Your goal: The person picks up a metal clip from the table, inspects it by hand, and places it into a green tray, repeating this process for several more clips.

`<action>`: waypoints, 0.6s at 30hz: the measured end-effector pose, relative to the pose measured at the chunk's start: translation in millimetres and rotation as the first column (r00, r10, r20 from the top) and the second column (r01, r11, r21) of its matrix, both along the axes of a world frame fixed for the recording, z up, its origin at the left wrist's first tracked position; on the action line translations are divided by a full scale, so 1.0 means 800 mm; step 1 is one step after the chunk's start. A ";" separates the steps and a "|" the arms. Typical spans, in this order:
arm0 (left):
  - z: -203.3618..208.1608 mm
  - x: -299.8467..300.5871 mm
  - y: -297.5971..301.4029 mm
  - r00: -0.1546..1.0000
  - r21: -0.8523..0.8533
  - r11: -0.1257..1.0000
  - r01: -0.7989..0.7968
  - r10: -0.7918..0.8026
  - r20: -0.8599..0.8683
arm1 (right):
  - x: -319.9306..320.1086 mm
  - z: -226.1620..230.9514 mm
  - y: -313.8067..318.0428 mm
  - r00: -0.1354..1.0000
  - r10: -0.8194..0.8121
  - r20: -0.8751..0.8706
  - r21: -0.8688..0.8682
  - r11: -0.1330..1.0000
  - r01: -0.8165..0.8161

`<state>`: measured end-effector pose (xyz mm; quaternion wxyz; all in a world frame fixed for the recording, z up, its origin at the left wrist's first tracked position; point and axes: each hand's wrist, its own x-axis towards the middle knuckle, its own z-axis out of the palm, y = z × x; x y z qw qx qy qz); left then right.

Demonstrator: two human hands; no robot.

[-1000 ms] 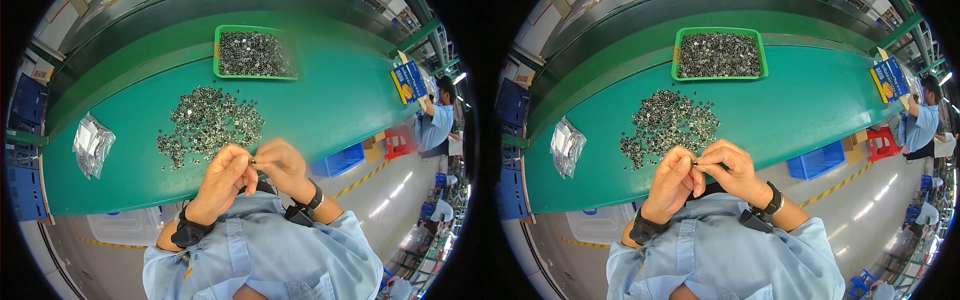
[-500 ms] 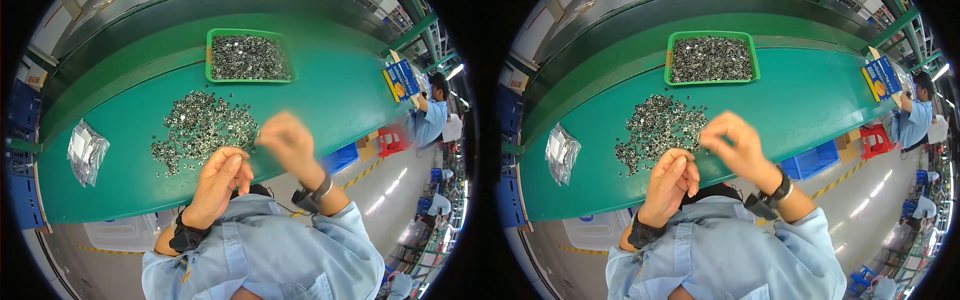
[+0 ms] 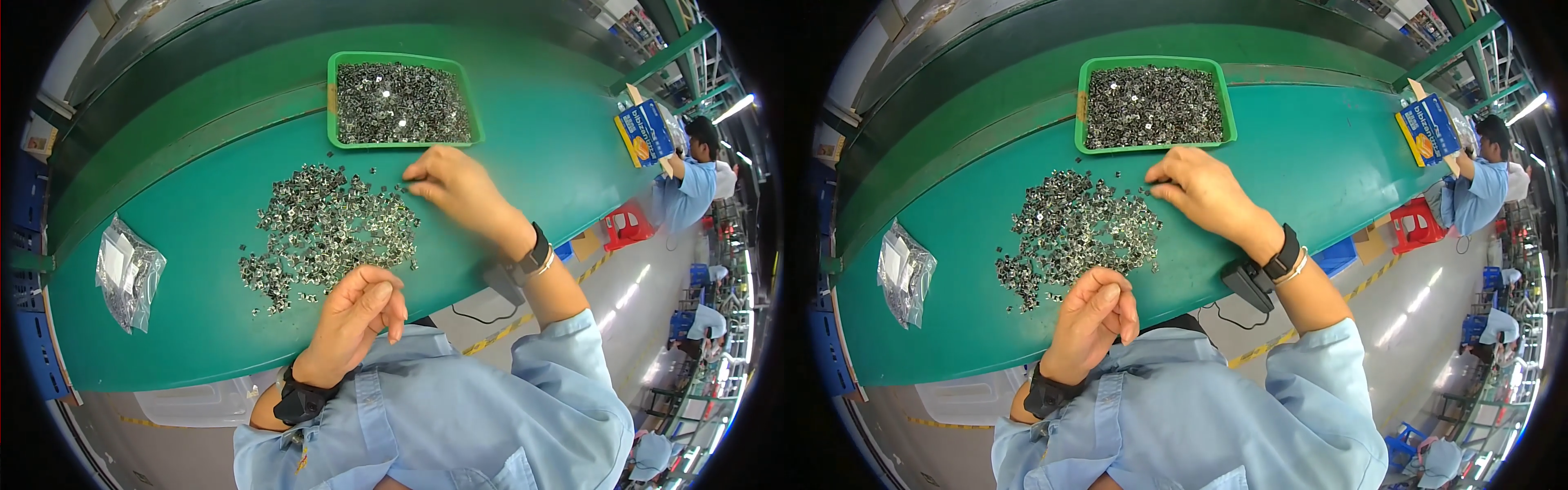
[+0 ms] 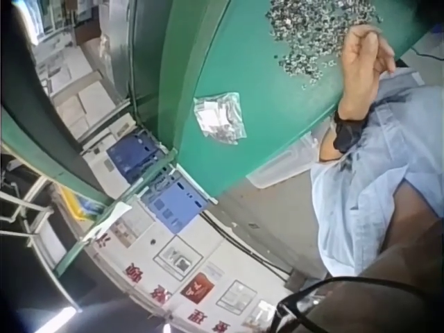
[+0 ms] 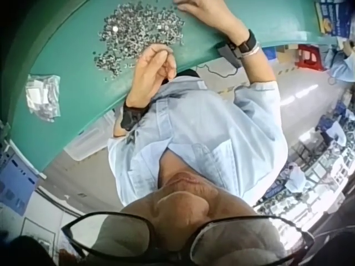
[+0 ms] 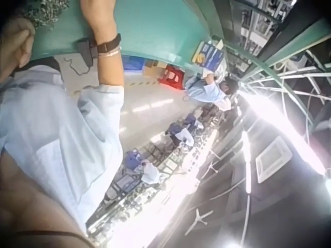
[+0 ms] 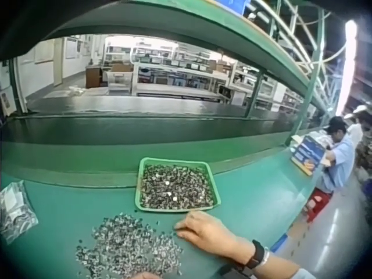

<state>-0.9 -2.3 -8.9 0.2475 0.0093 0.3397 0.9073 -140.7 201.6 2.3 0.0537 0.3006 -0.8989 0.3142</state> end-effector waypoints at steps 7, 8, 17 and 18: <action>0.000 0.001 -0.001 1.000 0.005 1.000 0.016 -0.016 -0.003 | 0.013 -0.006 0.000 0.997 0.028 -0.074 0.045 0.999 -0.025; 0.000 0.001 -0.001 1.000 0.003 1.000 0.016 -0.016 -0.003 | 0.018 -0.003 0.000 0.997 0.033 -0.076 0.043 0.999 -0.029; 0.010 0.001 0.010 0.985 -0.160 0.973 -0.167 0.160 -0.058 | 0.102 0.055 -0.028 0.969 0.183 -0.166 -0.057 0.979 -0.195; 0.010 0.002 0.010 0.987 -0.147 0.976 -0.159 0.153 -0.051 | 0.106 0.056 -0.030 0.962 0.202 -0.186 -0.049 0.976 -0.214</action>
